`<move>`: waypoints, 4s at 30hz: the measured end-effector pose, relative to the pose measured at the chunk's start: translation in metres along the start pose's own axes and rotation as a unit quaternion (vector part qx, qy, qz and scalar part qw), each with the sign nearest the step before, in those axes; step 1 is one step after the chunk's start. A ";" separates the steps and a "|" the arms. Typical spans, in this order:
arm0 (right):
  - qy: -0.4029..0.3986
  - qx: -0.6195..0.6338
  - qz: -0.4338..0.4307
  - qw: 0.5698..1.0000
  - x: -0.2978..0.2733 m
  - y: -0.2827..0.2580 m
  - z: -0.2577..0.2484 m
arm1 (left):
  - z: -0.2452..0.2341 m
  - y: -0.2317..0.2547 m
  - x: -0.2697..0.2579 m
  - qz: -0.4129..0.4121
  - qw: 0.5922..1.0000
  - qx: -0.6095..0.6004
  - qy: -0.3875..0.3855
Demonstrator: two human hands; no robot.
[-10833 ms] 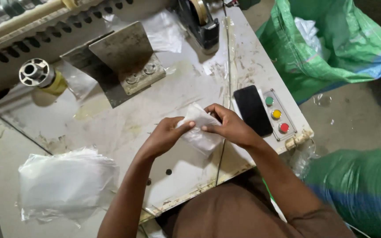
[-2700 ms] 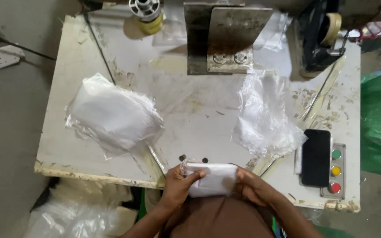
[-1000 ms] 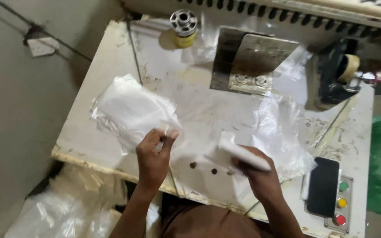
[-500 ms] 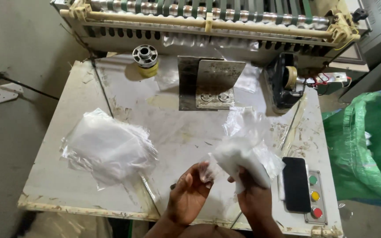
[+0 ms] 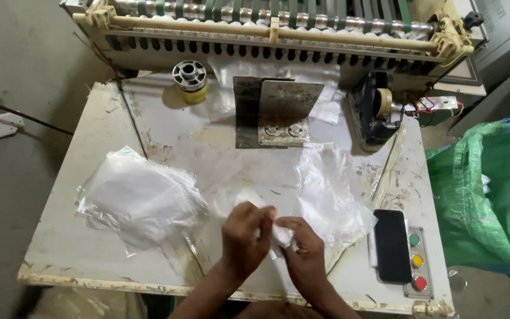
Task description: Folding and stacking plastic bags at a packaging workstation
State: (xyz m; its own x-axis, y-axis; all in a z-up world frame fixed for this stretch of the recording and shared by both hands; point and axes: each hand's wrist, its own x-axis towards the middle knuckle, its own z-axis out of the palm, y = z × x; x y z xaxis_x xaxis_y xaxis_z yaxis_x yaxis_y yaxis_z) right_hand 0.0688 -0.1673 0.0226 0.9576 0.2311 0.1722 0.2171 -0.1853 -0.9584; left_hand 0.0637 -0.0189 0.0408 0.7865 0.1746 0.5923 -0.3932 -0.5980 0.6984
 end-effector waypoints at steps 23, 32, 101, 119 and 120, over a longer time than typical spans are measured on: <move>-0.218 0.038 0.263 0.939 0.024 0.089 -0.016 | 0.006 -0.060 -0.073 0.009 0.922 0.249 -0.296; -0.014 -0.327 -0.160 0.931 -0.007 0.061 -0.013 | 0.012 -0.054 -0.077 -0.013 0.929 0.242 -0.280; 0.100 -0.301 0.003 0.948 0.236 0.128 -0.261 | -0.032 -0.050 -0.037 0.097 0.911 0.168 -0.365; 0.174 -0.265 0.155 0.936 0.191 0.169 -0.225 | 0.016 -0.022 -0.065 0.068 0.974 0.097 -0.195; 0.131 -0.312 0.181 0.923 0.186 0.181 -0.226 | 0.016 -0.019 -0.065 0.069 0.975 0.090 -0.191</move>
State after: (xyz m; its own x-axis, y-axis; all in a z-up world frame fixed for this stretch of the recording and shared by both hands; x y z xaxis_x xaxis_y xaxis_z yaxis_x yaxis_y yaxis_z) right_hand 0.3285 -0.3735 -0.0678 0.9841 -0.1776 -0.0071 -0.1380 -0.7385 -0.6600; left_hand 0.0280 -0.0311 -0.0173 0.8656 -0.2000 0.4591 -0.4444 -0.7292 0.5203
